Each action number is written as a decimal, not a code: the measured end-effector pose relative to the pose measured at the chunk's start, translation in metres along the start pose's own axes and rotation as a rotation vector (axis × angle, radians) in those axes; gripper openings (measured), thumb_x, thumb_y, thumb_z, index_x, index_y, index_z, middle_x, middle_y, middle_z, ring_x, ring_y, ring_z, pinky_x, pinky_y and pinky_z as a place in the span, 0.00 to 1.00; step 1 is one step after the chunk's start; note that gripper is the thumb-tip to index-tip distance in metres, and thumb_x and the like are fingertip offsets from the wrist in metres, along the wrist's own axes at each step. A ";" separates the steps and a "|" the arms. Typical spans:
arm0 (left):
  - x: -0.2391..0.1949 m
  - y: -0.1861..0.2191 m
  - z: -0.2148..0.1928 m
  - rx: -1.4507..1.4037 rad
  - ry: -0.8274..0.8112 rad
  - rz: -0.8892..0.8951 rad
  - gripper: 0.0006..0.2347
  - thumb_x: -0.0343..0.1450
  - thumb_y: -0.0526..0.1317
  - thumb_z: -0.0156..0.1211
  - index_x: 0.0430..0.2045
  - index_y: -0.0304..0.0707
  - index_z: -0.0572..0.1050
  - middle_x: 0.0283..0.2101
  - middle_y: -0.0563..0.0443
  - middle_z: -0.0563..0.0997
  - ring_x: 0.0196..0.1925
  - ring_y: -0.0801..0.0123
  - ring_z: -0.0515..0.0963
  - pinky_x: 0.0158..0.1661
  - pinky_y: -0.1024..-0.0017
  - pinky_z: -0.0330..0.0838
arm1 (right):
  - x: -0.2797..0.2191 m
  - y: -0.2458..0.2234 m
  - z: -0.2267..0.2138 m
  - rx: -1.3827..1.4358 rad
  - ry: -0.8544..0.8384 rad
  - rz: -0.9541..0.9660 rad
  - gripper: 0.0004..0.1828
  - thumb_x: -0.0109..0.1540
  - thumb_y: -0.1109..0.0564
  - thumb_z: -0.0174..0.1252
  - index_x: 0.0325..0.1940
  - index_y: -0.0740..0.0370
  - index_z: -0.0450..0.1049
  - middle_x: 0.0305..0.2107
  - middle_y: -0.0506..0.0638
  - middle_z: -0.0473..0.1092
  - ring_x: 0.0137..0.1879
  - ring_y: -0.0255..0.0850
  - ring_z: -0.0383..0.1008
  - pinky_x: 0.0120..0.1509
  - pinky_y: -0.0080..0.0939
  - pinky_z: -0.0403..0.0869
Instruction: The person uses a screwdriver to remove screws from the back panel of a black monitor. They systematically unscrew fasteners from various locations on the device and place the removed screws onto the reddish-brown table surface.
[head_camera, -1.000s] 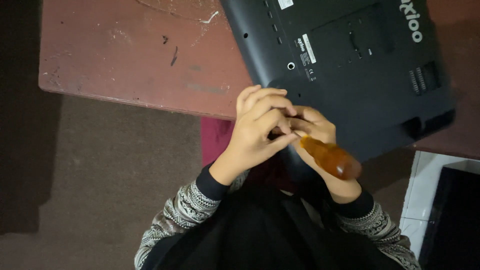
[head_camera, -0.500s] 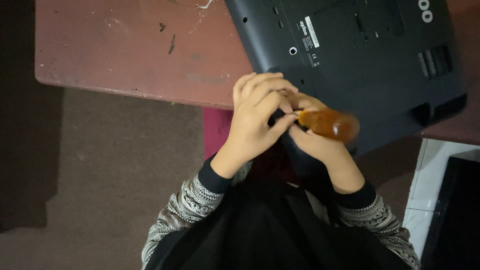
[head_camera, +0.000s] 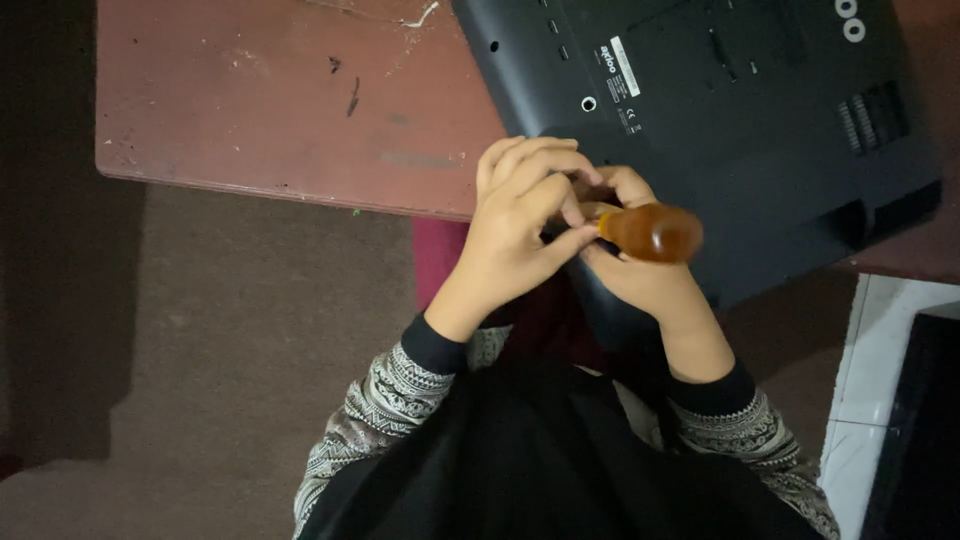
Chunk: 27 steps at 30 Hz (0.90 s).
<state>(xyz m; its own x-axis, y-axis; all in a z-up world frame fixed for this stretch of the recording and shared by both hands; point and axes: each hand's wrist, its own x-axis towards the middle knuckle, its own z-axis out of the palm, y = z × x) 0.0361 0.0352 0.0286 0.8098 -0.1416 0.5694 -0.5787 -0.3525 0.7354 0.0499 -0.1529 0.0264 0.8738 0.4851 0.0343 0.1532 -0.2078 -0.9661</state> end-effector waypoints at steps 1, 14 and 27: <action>0.000 0.000 0.003 0.005 -0.004 0.000 0.12 0.64 0.39 0.77 0.27 0.45 0.74 0.49 0.57 0.78 0.62 0.58 0.73 0.64 0.52 0.52 | -0.001 -0.010 0.000 0.147 0.010 0.072 0.23 0.62 0.73 0.53 0.62 0.69 0.64 0.44 0.52 0.73 0.53 0.38 0.66 0.64 0.36 0.67; -0.060 -0.020 -0.005 -0.059 0.265 -0.404 0.02 0.74 0.35 0.62 0.35 0.41 0.75 0.43 0.51 0.81 0.46 0.56 0.82 0.49 0.62 0.72 | -0.009 0.002 0.013 -0.385 0.427 -0.405 0.03 0.67 0.69 0.62 0.43 0.73 0.81 0.32 0.55 0.80 0.38 0.49 0.81 0.46 0.44 0.81; -0.049 -0.015 0.036 0.109 0.234 -0.294 0.09 0.66 0.38 0.75 0.38 0.46 0.81 0.39 0.58 0.83 0.43 0.62 0.83 0.45 0.67 0.73 | -0.008 0.005 0.011 -0.226 0.441 -0.392 0.07 0.69 0.68 0.61 0.40 0.79 0.76 0.31 0.64 0.77 0.40 0.55 0.82 0.46 0.49 0.80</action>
<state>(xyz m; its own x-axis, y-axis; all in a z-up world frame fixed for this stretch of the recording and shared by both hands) 0.0087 0.0145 -0.0230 0.8883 0.1905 0.4179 -0.3014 -0.4446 0.8435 0.0390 -0.1486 0.0183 0.8336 0.1761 0.5236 0.5523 -0.2834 -0.7840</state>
